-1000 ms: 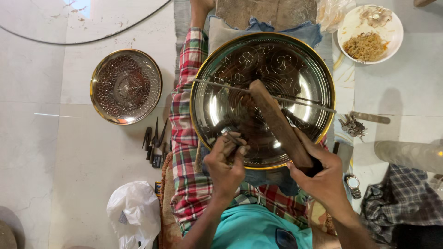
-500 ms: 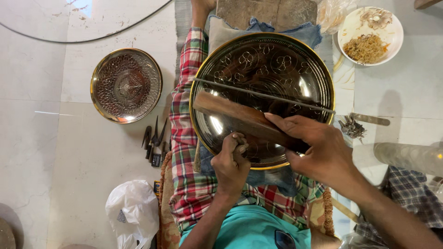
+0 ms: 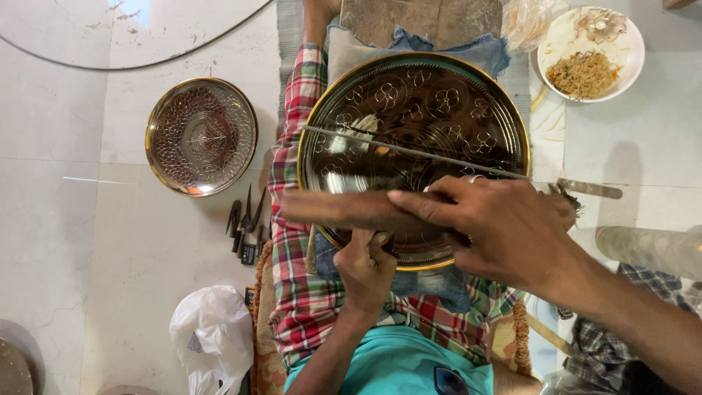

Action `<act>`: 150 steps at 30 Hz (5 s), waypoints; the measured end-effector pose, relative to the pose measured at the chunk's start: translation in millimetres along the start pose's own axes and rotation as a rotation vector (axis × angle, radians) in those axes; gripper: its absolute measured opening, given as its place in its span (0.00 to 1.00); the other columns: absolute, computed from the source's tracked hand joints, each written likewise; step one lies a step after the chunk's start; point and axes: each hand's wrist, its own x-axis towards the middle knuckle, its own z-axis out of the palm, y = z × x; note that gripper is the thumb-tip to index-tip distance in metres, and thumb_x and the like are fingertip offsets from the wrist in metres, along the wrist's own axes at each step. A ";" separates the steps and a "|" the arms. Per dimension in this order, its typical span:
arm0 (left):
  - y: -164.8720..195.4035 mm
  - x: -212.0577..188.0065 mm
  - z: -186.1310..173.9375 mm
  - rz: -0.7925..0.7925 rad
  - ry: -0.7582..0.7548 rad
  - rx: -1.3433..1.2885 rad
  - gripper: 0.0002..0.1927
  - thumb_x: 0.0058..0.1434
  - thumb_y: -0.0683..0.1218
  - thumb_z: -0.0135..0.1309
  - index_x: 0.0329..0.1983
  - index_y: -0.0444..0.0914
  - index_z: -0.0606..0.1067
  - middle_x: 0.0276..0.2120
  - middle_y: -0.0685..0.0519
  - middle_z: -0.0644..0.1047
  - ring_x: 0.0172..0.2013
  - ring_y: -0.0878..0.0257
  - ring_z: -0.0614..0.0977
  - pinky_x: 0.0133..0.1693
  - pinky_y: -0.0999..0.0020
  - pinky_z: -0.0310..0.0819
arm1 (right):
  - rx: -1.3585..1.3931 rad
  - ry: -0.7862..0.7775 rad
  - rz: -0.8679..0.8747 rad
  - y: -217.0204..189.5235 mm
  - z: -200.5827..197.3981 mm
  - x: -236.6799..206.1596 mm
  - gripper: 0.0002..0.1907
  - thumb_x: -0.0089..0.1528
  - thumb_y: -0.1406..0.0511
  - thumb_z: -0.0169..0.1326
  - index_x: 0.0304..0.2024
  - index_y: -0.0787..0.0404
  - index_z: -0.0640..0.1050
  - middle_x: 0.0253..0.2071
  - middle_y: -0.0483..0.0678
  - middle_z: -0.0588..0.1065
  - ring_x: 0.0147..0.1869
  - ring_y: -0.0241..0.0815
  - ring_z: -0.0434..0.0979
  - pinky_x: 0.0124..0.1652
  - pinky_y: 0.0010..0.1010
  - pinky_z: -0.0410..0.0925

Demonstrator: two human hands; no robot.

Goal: The person uses a hammer and a metal tool to engrave a decorative pattern onto a large silver tray. They repeatedly strike the tool to create indentations in the metal surface, working on different sections of the tray throughout the clip.

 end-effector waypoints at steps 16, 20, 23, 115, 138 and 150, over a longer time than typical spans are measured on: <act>15.9 20.4 -14.9 0.005 -0.134 0.013 0.21 0.49 0.31 0.52 0.48 0.35 0.76 0.34 0.42 0.82 0.36 0.49 0.87 0.37 0.61 0.82 | 0.078 0.044 0.135 -0.6 8.9 2.7 0.45 0.53 0.67 0.59 0.70 0.23 0.65 0.48 0.36 0.77 0.26 0.38 0.77 0.28 0.32 0.76; 9.4 31.0 -19.1 0.065 -0.280 0.008 0.19 0.48 0.32 0.53 0.45 0.34 0.76 0.34 0.43 0.82 0.36 0.50 0.88 0.37 0.61 0.82 | 0.237 0.195 0.209 0.6 15.8 -3.7 0.51 0.46 0.69 0.59 0.72 0.29 0.67 0.46 0.41 0.77 0.27 0.43 0.77 0.32 0.36 0.75; 2.8 41.3 -22.2 0.112 -0.409 -0.006 0.21 0.47 0.32 0.52 0.47 0.35 0.76 0.33 0.44 0.83 0.34 0.53 0.88 0.37 0.62 0.83 | 0.378 0.346 0.282 -3.9 23.7 -15.0 0.46 0.50 0.68 0.58 0.70 0.31 0.68 0.46 0.40 0.77 0.31 0.43 0.78 0.33 0.37 0.74; 11.2 2.7 -13.7 -0.064 0.036 0.089 0.19 0.50 0.34 0.55 0.47 0.35 0.73 0.33 0.44 0.82 0.35 0.50 0.88 0.36 0.60 0.82 | 0.230 0.241 -0.056 -1.1 -11.2 12.8 0.51 0.43 0.71 0.60 0.70 0.41 0.70 0.41 0.44 0.79 0.26 0.43 0.79 0.27 0.35 0.75; 22.0 16.4 -8.6 -0.125 0.038 -0.219 0.19 0.54 0.29 0.48 0.50 0.29 0.73 0.37 0.43 0.85 0.40 0.53 0.91 0.40 0.64 0.85 | 0.401 0.187 0.132 -16.9 1.4 15.6 0.49 0.43 0.70 0.57 0.69 0.38 0.71 0.39 0.45 0.78 0.32 0.48 0.80 0.33 0.40 0.73; 13.4 6.6 1.0 0.105 0.027 0.109 0.25 0.51 0.30 0.49 0.55 0.28 0.69 0.40 0.41 0.83 0.40 0.50 0.88 0.41 0.64 0.86 | 0.444 0.255 0.092 -11.4 4.2 15.3 0.44 0.44 0.72 0.57 0.64 0.39 0.74 0.39 0.41 0.81 0.30 0.42 0.81 0.31 0.35 0.75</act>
